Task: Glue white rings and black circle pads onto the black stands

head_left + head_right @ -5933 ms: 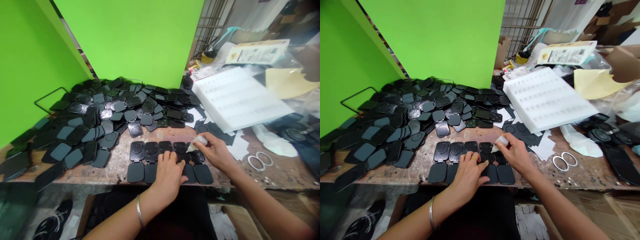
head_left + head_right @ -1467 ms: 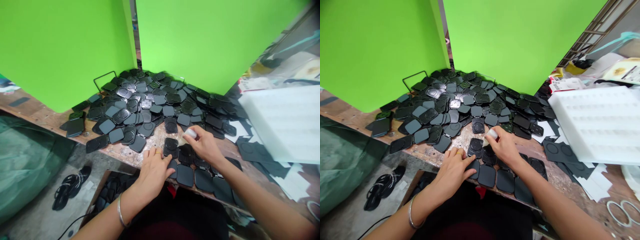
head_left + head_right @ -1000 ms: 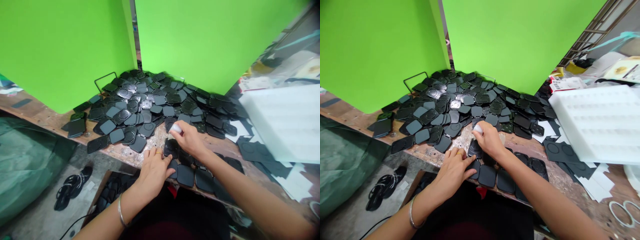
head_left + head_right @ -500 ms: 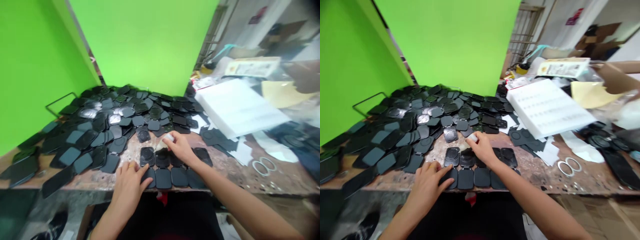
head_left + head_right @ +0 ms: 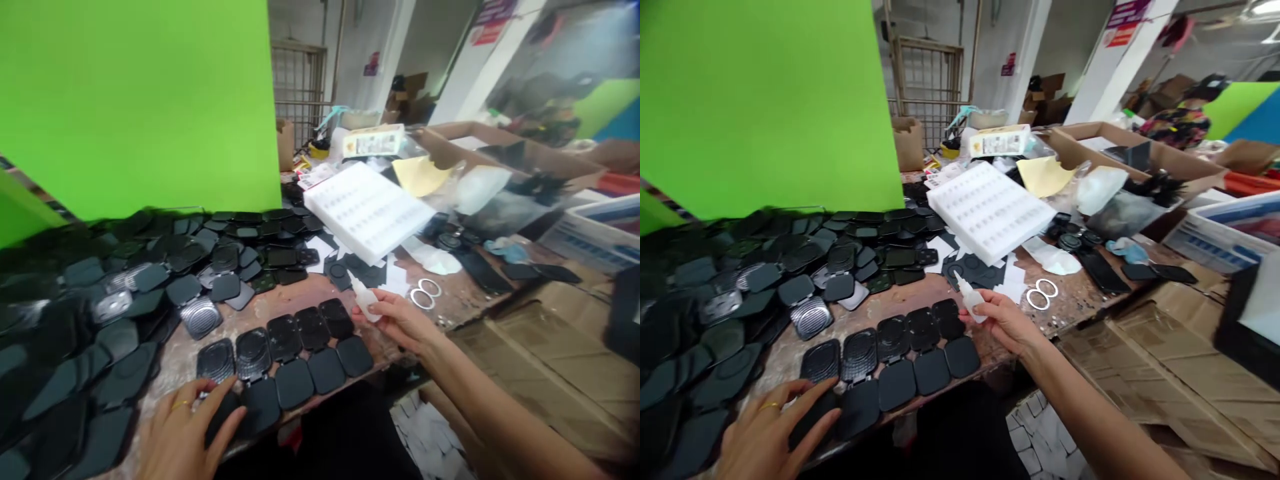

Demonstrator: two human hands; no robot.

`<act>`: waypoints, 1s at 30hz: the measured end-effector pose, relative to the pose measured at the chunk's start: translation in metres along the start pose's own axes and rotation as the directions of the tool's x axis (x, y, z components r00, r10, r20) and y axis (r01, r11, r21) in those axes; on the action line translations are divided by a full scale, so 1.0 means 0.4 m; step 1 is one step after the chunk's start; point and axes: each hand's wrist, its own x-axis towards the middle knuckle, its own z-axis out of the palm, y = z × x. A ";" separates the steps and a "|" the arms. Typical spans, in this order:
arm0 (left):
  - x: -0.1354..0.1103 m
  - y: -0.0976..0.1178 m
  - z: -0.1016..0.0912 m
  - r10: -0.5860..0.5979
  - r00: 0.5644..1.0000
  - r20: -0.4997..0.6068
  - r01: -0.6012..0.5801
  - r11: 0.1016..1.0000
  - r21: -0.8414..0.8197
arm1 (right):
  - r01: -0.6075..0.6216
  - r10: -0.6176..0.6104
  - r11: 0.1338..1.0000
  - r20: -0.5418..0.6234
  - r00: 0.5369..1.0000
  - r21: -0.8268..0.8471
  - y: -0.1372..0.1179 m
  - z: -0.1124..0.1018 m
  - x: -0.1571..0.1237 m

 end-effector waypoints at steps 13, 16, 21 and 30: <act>0.056 0.109 0.028 0.197 0.952 -0.233 -0.235 0.960 -0.150 | -0.153 -0.746 0.459 -0.473 0.469 -0.875 -0.086 -0.534 0.052; 0.064 0.128 0.026 0.213 0.953 -0.216 -0.250 0.954 -0.164 | -0.197 -0.728 0.417 -0.456 0.511 -0.887 -0.074 -0.574 0.066; 0.062 0.144 0.032 0.226 0.956 -0.184 -0.256 0.953 -0.159 | -0.126 -0.830 0.375 -0.394 0.395 -0.918 -0.042 -0.561 0.047; 0.069 0.174 0.021 0.200 0.966 -0.162 -0.234 0.945 -0.228 | -0.184 -0.552 0.082 -0.198 0.810 -0.980 0.005 -0.462 0.062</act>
